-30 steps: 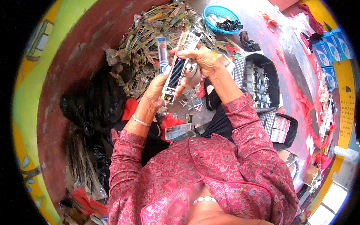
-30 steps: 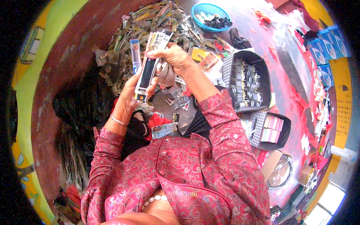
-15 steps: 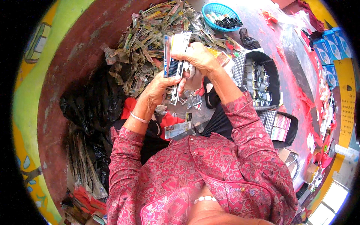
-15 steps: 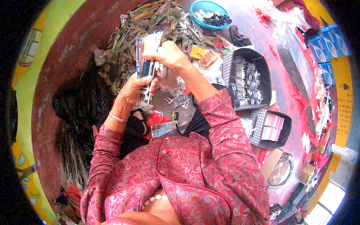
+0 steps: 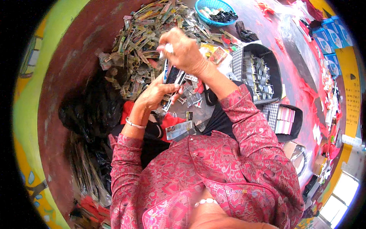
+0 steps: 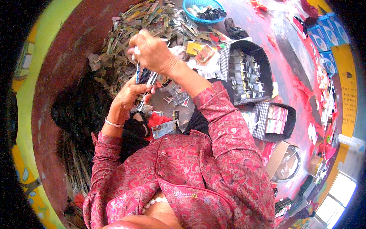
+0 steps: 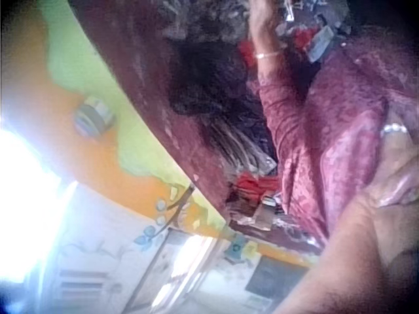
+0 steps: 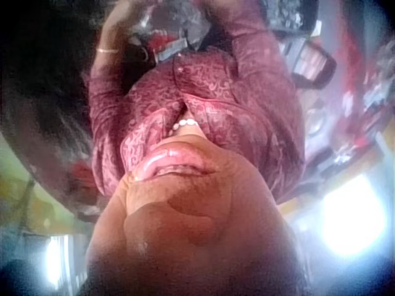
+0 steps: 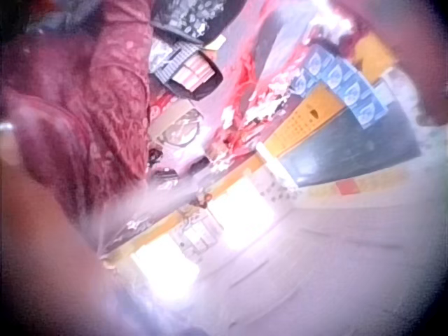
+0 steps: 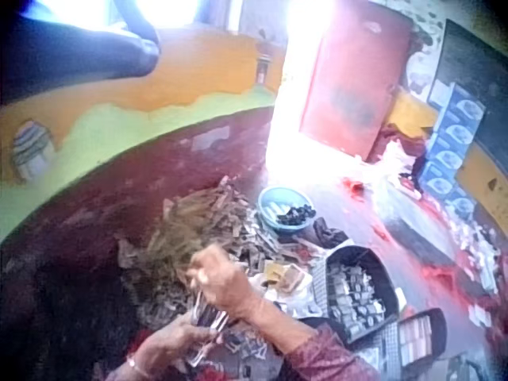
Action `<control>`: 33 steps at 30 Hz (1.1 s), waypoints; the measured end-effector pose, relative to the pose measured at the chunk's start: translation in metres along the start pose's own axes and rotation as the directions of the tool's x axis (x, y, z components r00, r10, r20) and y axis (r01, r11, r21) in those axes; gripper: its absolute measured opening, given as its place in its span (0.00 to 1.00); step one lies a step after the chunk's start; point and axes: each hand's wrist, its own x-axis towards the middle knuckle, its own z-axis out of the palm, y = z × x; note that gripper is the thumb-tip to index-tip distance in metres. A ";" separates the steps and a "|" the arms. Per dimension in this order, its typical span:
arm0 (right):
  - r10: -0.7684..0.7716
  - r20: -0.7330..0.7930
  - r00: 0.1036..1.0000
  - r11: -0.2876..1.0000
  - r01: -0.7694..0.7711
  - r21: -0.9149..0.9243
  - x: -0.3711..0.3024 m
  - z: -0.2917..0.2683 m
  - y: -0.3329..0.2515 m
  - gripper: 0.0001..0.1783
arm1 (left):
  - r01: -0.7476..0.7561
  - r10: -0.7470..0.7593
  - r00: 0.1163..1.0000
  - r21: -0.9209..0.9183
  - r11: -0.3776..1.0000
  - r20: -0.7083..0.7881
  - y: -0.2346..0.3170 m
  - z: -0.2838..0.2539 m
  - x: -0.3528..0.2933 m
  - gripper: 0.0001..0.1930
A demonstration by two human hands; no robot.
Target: The person sits on the floor and sorts through a large pile of small packaged items, picking them up, inspecting them, and placing them into a clear plastic bag. The person handles the items one at a time and occasionally wipes them with a white cloth.
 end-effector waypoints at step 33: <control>0.562 0.642 0.522 0.236 -0.844 0.481 -0.021 0.005 0.013 0.15 | 0.003 -0.003 1.000 -0.207 0.978 0.001 -0.002 -0.023 -0.003 0.17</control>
